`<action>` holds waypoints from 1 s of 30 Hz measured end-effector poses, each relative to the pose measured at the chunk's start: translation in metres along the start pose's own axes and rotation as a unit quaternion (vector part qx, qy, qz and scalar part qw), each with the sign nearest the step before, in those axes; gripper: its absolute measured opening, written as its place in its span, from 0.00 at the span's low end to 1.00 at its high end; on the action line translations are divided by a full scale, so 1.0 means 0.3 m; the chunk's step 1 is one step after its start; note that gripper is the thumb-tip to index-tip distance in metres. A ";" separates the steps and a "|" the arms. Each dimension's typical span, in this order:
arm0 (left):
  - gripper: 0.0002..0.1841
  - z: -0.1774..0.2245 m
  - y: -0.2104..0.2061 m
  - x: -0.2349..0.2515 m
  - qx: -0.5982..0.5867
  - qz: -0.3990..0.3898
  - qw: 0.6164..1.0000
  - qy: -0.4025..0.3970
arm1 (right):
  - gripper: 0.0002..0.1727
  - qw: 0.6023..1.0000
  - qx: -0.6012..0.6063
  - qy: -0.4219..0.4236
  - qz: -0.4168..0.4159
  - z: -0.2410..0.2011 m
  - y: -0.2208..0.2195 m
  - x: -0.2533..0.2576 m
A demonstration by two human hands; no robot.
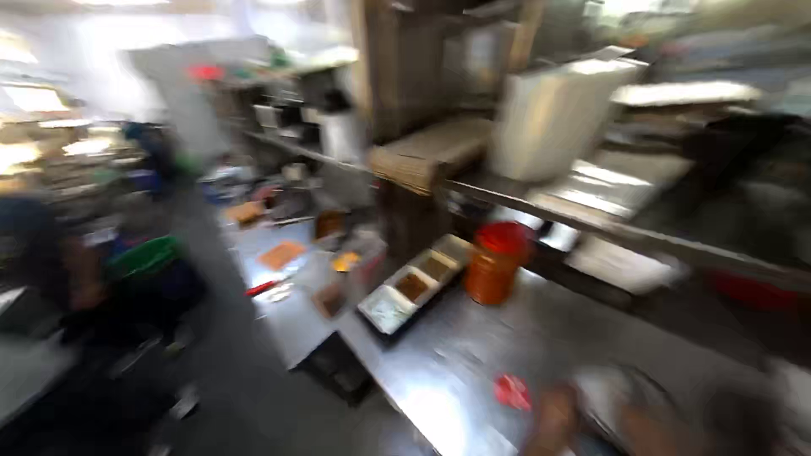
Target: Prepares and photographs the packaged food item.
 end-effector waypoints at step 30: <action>0.17 -0.118 -0.047 0.029 -0.156 0.016 0.981 0.110 | 0.33 0.999 -0.014 -0.006 -0.051 0.139 -0.080 -0.040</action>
Point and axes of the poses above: each hand's wrist, its own x-axis towards the middle knuckle, its own y-axis out of the back of the hand, z = x × y, the point moved 10 cm from there along x, towards the middle knuckle, and after that the axes turned 7 degrees about -y, right-handed, at the moved point
